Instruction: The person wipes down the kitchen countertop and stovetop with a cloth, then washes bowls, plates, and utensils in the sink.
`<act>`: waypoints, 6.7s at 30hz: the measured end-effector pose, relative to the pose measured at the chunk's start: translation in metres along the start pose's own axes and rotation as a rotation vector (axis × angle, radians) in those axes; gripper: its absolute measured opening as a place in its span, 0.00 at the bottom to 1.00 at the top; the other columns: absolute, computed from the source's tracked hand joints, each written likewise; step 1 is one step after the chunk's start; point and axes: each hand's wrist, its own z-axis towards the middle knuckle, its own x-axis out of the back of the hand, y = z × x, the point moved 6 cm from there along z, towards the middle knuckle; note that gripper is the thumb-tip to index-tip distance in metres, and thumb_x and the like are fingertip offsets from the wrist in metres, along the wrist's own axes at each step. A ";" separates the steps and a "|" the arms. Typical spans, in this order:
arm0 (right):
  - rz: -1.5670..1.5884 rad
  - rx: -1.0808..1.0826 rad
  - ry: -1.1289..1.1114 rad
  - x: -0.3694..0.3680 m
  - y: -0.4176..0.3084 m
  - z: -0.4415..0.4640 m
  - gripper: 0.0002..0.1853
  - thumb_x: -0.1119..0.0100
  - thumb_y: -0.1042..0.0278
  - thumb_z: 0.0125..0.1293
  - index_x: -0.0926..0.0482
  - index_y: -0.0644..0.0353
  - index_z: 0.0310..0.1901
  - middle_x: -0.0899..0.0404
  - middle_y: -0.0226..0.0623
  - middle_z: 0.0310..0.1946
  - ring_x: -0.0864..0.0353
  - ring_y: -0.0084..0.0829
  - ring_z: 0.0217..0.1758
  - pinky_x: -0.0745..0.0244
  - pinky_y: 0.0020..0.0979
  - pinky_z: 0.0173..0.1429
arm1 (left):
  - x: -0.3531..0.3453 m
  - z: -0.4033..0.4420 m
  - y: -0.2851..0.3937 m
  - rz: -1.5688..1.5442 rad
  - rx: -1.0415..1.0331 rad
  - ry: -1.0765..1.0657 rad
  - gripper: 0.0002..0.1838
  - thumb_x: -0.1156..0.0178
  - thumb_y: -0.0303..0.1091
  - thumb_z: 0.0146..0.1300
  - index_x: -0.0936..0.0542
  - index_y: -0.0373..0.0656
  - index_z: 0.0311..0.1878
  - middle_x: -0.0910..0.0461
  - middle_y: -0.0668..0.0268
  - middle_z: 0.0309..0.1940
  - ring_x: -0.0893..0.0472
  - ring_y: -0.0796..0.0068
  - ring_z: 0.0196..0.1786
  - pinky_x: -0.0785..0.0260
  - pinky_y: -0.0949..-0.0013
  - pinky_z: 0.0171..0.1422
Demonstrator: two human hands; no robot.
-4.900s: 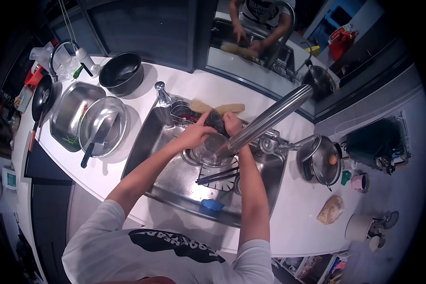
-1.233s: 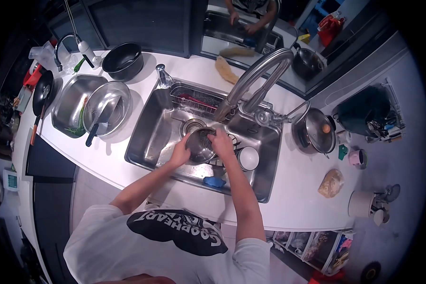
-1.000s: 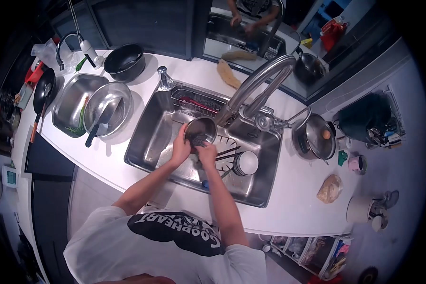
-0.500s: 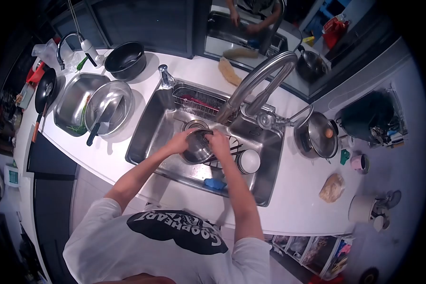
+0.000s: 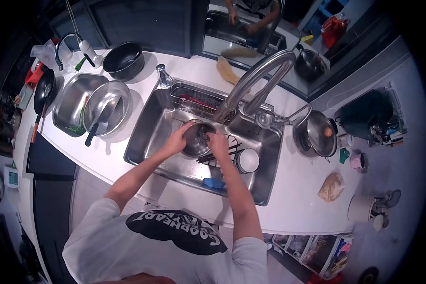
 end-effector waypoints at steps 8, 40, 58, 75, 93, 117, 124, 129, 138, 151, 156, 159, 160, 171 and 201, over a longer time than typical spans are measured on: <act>-0.032 -0.098 -0.009 0.010 -0.006 0.004 0.14 0.40 0.70 0.45 0.18 0.54 0.37 0.24 0.42 0.34 0.23 0.43 0.41 0.27 0.40 0.44 | 0.010 0.009 -0.013 -0.126 0.260 -0.125 0.29 0.52 0.19 0.46 0.28 0.46 0.56 0.21 0.49 0.36 0.19 0.55 0.36 0.25 0.62 0.39; 0.846 -0.746 -0.102 -0.066 -0.011 -0.031 0.24 0.30 0.67 0.44 0.22 0.68 0.44 0.19 0.36 0.32 0.23 0.23 0.33 0.29 0.26 0.39 | 0.016 -0.011 -0.006 -0.107 0.066 0.201 0.34 0.60 0.12 0.46 0.34 0.42 0.61 0.28 0.47 0.52 0.30 0.47 0.57 0.39 0.60 0.63; 1.211 -0.843 0.151 -0.062 -0.044 -0.038 0.16 0.32 0.69 0.45 0.19 0.70 0.35 0.18 0.40 0.26 0.22 0.26 0.29 0.29 0.27 0.36 | 0.015 -0.019 -0.003 -0.245 0.141 0.462 0.33 0.57 0.15 0.46 0.34 0.44 0.61 0.26 0.44 0.48 0.27 0.45 0.51 0.34 0.61 0.55; -0.081 0.170 -0.029 0.045 -0.062 -0.003 0.25 0.33 0.64 0.41 0.22 0.59 0.45 0.35 0.34 0.56 0.40 0.38 0.60 0.38 0.42 0.61 | 0.002 -0.020 -0.040 -0.526 0.519 -0.137 0.27 0.56 0.21 0.54 0.34 0.43 0.60 0.24 0.55 0.41 0.19 0.65 0.35 0.22 0.67 0.22; -0.498 0.175 -0.179 -0.007 -0.055 -0.010 0.05 0.48 0.71 0.50 0.21 0.53 0.26 0.23 0.29 0.28 0.23 0.31 0.36 0.24 0.34 0.37 | -0.017 -0.031 -0.030 -0.484 0.428 -0.025 0.22 0.59 0.47 0.69 0.34 0.43 0.59 0.24 0.61 0.37 0.20 0.71 0.29 0.24 0.71 0.19; -0.279 0.159 -0.133 -0.008 -0.065 -0.007 0.04 0.48 0.73 0.48 0.23 0.55 0.23 0.21 0.36 0.27 0.22 0.37 0.36 0.24 0.38 0.35 | -0.036 -0.029 -0.044 -0.620 0.533 0.000 0.22 0.56 0.46 0.68 0.33 0.48 0.60 0.22 0.61 0.32 0.21 0.73 0.24 0.27 0.71 0.17; -0.526 0.086 -0.148 -0.006 -0.046 0.003 0.05 0.48 0.71 0.51 0.21 0.56 0.28 0.22 0.33 0.28 0.22 0.33 0.38 0.24 0.34 0.35 | -0.031 -0.024 -0.047 -0.558 0.470 0.017 0.20 0.57 0.45 0.68 0.31 0.44 0.56 0.24 0.64 0.29 0.21 0.74 0.23 0.26 0.71 0.17; -0.127 0.201 -0.129 -0.012 -0.068 -0.004 0.09 0.47 0.76 0.46 0.22 0.55 0.30 0.22 0.34 0.30 0.23 0.39 0.38 0.24 0.37 0.37 | -0.041 -0.023 -0.053 -0.584 0.535 -0.073 0.23 0.55 0.46 0.67 0.35 0.49 0.63 0.22 0.58 0.35 0.20 0.69 0.30 0.26 0.68 0.17; -0.330 0.035 -0.090 -0.007 -0.034 -0.003 0.09 0.45 0.76 0.45 0.21 0.55 0.31 0.23 0.34 0.31 0.24 0.37 0.40 0.26 0.37 0.42 | -0.053 -0.037 -0.038 -0.628 0.628 -0.067 0.21 0.54 0.44 0.67 0.32 0.44 0.59 0.23 0.51 0.45 0.20 0.62 0.42 0.28 0.63 0.46; -0.329 0.330 -0.217 -0.025 -0.005 0.034 0.15 0.43 0.74 0.41 0.20 0.50 0.35 0.25 0.31 0.35 0.28 0.37 0.44 0.29 0.39 0.45 | -0.001 -0.019 -0.097 0.094 0.288 0.176 0.24 0.50 0.23 0.45 0.25 0.45 0.50 0.22 0.47 0.32 0.22 0.46 0.37 0.30 0.52 0.43; -0.113 0.182 0.192 0.038 0.009 0.113 0.23 0.38 0.71 0.42 0.24 0.52 0.46 0.26 0.38 0.43 0.29 0.44 0.49 0.30 0.40 0.50 | 0.020 -0.027 -0.122 -0.097 0.482 0.196 0.24 0.51 0.20 0.43 0.23 0.43 0.48 0.21 0.47 0.34 0.20 0.50 0.39 0.25 0.55 0.39; -0.280 0.145 0.029 0.013 0.024 0.126 0.27 0.38 0.65 0.48 0.29 0.54 0.54 0.31 0.38 0.53 0.37 0.42 0.60 0.37 0.47 0.57 | 0.016 -0.030 -0.122 -0.235 0.620 0.172 0.26 0.53 0.19 0.44 0.25 0.42 0.51 0.20 0.48 0.35 0.18 0.55 0.37 0.22 0.58 0.31; -0.351 0.156 -0.028 0.005 0.026 0.128 0.27 0.38 0.64 0.49 0.30 0.54 0.55 0.32 0.38 0.54 0.38 0.41 0.62 0.39 0.49 0.58 | 0.014 -0.031 -0.121 -0.253 0.626 0.182 0.26 0.53 0.18 0.45 0.25 0.41 0.52 0.20 0.49 0.35 0.18 0.56 0.36 0.22 0.59 0.29; 0.253 0.343 -0.893 -0.095 0.028 -0.088 0.09 0.42 0.65 0.54 0.22 0.60 0.34 0.24 0.44 0.31 0.24 0.44 0.37 0.29 0.40 0.43 | 0.012 -0.044 -0.133 -0.509 0.830 0.187 0.26 0.54 0.20 0.50 0.31 0.40 0.57 0.22 0.54 0.40 0.18 0.64 0.33 0.20 0.64 0.26; 0.717 -0.186 -0.422 -0.066 -0.031 -0.055 0.17 0.45 0.70 0.55 0.26 0.56 0.48 0.23 0.42 0.44 0.24 0.41 0.47 0.32 0.35 0.48 | -0.046 -0.032 -0.066 -0.321 0.361 -0.033 0.23 0.55 0.44 0.67 0.35 0.46 0.63 0.23 0.52 0.45 0.22 0.59 0.48 0.27 0.63 0.43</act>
